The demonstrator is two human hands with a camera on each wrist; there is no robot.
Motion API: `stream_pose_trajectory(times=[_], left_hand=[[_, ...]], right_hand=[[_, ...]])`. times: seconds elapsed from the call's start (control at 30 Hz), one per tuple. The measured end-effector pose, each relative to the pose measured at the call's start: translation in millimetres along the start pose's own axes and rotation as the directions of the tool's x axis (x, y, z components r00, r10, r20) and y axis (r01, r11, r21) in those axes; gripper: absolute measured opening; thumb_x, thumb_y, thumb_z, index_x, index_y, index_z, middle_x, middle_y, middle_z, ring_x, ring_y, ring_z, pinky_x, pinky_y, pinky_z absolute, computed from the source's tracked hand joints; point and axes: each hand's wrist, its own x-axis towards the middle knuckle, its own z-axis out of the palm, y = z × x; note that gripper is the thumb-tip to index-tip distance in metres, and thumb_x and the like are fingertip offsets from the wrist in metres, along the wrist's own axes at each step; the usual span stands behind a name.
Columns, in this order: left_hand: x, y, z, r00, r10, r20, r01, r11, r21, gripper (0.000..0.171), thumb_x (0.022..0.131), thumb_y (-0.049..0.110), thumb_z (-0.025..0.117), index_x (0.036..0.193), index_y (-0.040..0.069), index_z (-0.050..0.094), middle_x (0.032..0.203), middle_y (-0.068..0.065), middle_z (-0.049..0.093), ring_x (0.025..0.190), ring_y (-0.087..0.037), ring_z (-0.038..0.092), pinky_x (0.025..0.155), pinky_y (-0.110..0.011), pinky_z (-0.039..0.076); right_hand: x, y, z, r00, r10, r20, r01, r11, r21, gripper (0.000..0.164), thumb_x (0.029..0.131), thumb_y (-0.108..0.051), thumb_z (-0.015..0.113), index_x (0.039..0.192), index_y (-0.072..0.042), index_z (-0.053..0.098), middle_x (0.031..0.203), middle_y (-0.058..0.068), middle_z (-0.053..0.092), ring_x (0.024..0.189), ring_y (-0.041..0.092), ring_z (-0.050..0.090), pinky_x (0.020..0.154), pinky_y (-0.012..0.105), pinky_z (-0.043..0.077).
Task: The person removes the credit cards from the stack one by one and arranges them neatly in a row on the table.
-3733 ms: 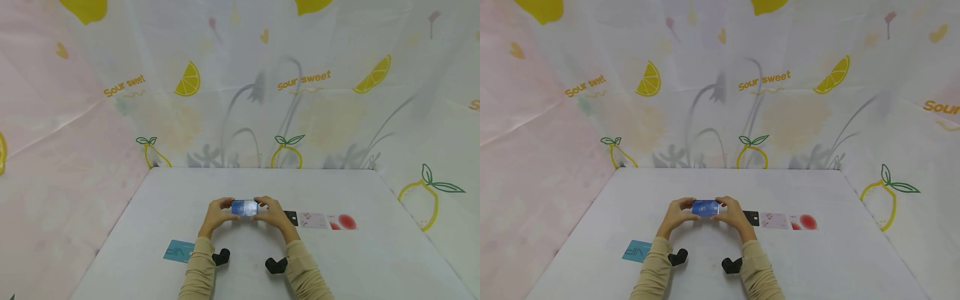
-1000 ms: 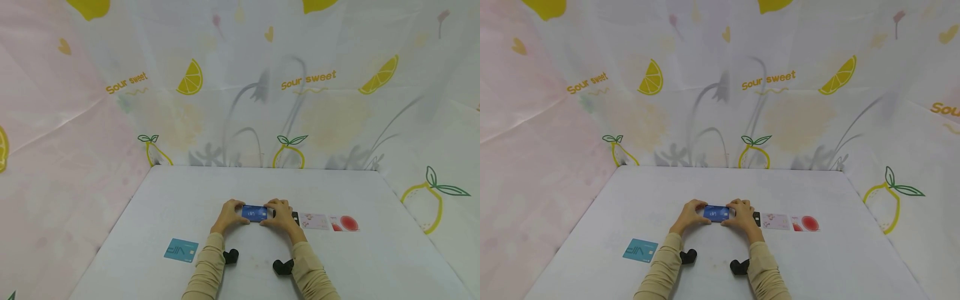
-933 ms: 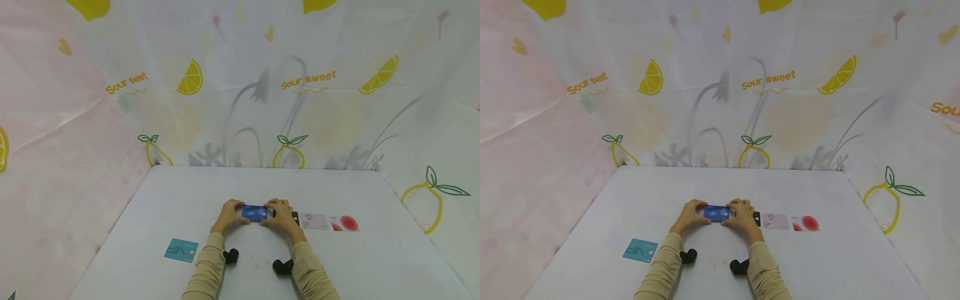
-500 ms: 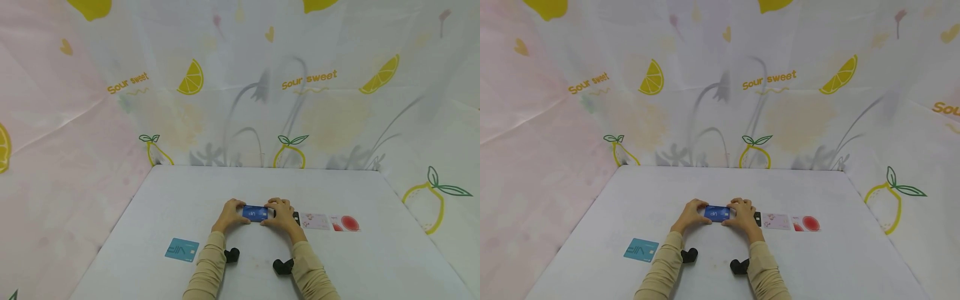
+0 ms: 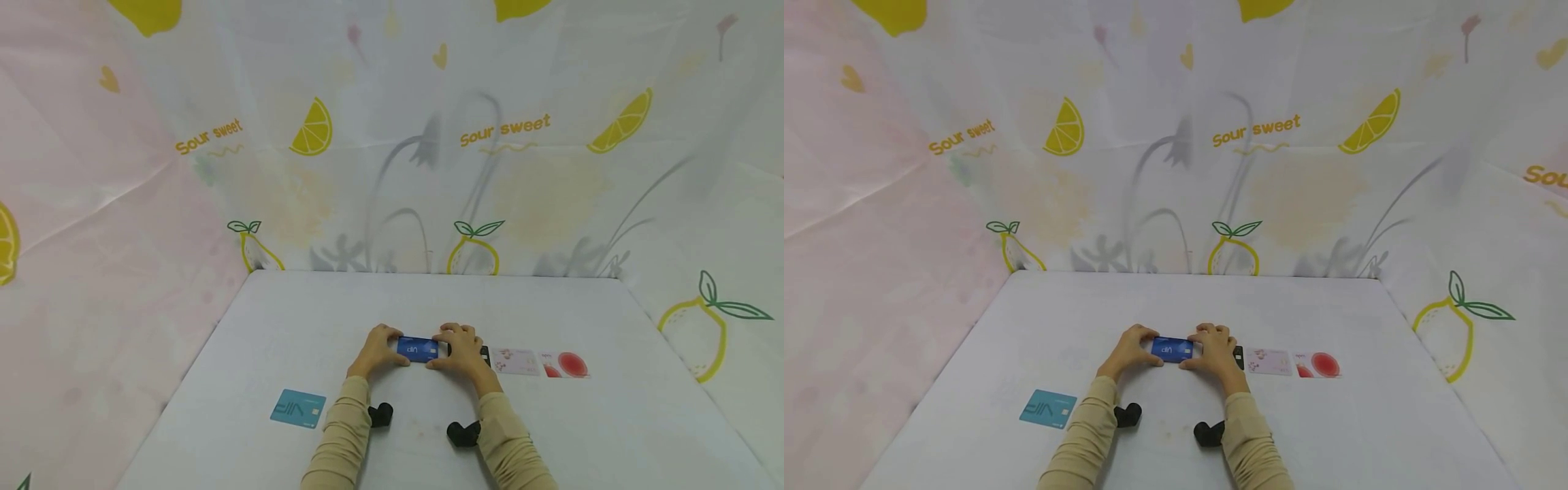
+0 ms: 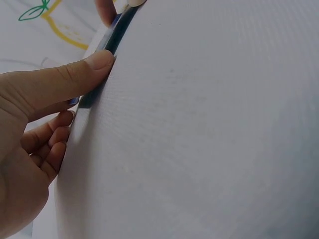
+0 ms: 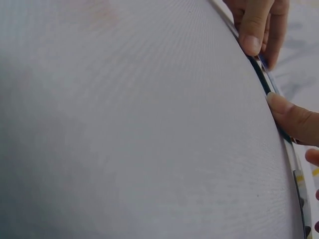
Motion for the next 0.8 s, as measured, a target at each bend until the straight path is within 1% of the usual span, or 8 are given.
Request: stream_pose_trajectory(times=[0.27,0.4,0.63,0.8], left_hand=[[-0.3,2.5,-1.0,1.0,-0.004,0.003,0.004,1.0,-0.009,0.058,0.057,0.019,0.083,0.107,-0.001,0.061,0.097,-0.012,0.052,0.093,-0.026,0.049,0.086,-0.04,0.041],[-0.4,3.0,-0.9,1.0,-0.001,0.002,0.001,1.0,-0.006,0.059,0.056,0.019,0.084,0.107,-0.001,0.062,0.098,-0.013,0.052,0.094,-0.027,0.049,0.087,-0.041,0.041],[0.7,-0.9,1.9,1.0,0.019,-0.013,-0.019,1.0,0.012,0.059,0.055,0.021,0.084,0.107,0.002,0.063,0.098,-0.014,0.052,0.093,-0.028,0.049,0.084,-0.041,0.042],[1.5,-2.5,4.4,1.0,0.011,-0.023,-0.011,1.0,0.003,0.06,0.054,0.022,0.085,0.107,0.004,0.064,0.099,-0.015,0.051,0.093,-0.028,0.049,0.084,-0.042,0.042]], right_hand=[[-3.3,-0.5,-2.1,1.0,0.02,0.017,-0.02,1.0,-0.018,0.061,0.064,-0.049,0.073,0.115,-0.019,0.061,0.129,0.009,0.043,0.118,0.042,0.025,0.086,0.063,0.023],[-6.1,-0.9,-3.6,0.999,0.026,0.021,-0.026,0.999,-0.022,0.061,0.065,-0.049,0.072,0.117,-0.019,0.06,0.13,0.01,0.042,0.119,0.042,0.025,0.087,0.063,0.022],[-8.3,1.8,-3.3,1.0,0.023,0.014,-0.023,0.999,-0.026,0.061,0.066,-0.05,0.071,0.117,-0.02,0.06,0.13,0.009,0.042,0.119,0.043,0.025,0.086,0.063,0.022],[-9.9,4.4,-2.4,1.0,0.012,0.0,-0.012,1.0,-0.018,0.061,0.067,-0.05,0.07,0.118,-0.02,0.059,0.13,0.01,0.042,0.118,0.043,0.024,0.085,0.062,0.022]])
